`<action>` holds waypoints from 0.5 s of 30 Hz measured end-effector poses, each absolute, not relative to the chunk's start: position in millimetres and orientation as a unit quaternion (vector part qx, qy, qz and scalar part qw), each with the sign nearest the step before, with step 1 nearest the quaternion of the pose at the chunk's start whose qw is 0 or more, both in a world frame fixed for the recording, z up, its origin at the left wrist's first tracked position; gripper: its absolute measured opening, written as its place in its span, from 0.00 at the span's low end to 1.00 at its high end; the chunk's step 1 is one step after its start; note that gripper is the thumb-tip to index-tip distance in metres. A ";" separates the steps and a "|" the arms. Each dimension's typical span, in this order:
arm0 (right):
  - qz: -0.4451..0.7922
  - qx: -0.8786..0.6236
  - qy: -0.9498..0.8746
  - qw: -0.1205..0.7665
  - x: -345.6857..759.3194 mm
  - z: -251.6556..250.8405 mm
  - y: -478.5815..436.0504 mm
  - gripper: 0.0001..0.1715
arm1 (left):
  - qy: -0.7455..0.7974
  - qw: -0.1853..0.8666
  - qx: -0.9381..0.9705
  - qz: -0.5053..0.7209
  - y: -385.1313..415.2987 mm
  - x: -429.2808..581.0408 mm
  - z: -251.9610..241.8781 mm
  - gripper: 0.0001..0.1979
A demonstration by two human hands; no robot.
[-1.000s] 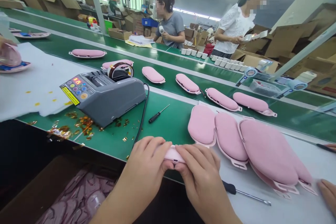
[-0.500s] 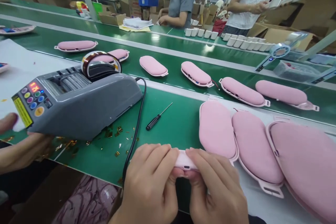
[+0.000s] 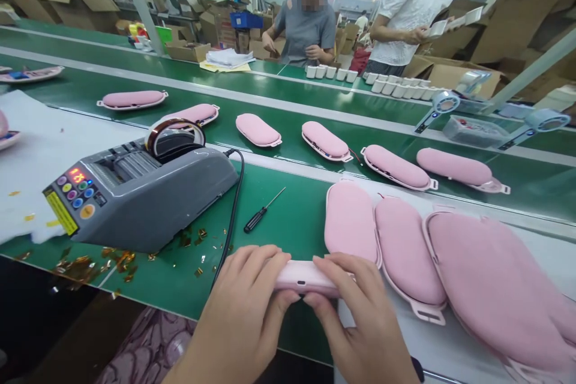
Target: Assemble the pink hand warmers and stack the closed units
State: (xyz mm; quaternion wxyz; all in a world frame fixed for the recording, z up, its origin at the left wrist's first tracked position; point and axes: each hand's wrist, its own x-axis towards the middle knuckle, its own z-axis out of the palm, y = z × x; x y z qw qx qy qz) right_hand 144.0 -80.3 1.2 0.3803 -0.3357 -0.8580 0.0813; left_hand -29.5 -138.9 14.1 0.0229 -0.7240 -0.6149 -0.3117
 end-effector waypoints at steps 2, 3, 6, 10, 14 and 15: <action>0.054 -0.345 -0.843 0.408 139.6 -3.5 -83.2 0.10 | -0.608 0.057 -0.716 -0.339 -138.1 -27.4 9.7 0.10; 0.039 -0.349 -0.837 0.421 136.5 -6.3 -84.8 0.10 | -0.604 0.080 -0.709 -0.354 -137.5 -26.0 6.6 0.10; 0.014 -0.364 -0.820 0.442 126.2 -13.7 -88.9 0.14 | -0.602 0.143 -0.693 -0.372 -134.8 -23.0 -2.9 0.12; 0.048 -0.388 -0.801 0.454 121.7 -8.5 -91.2 0.16 | -0.582 0.196 -0.694 -0.376 -132.2 -27.0 -3.2 0.09; 0.115 -0.359 -0.858 0.349 137.0 30.5 -91.3 0.08 | -0.485 0.237 -0.751 -0.379 -132.5 -40.5 28.0 0.09; 0.112 -0.340 -0.877 0.320 142.2 45.9 -90.9 0.08 | -0.453 0.248 -0.769 -0.375 -130.7 -42.7 41.3 0.10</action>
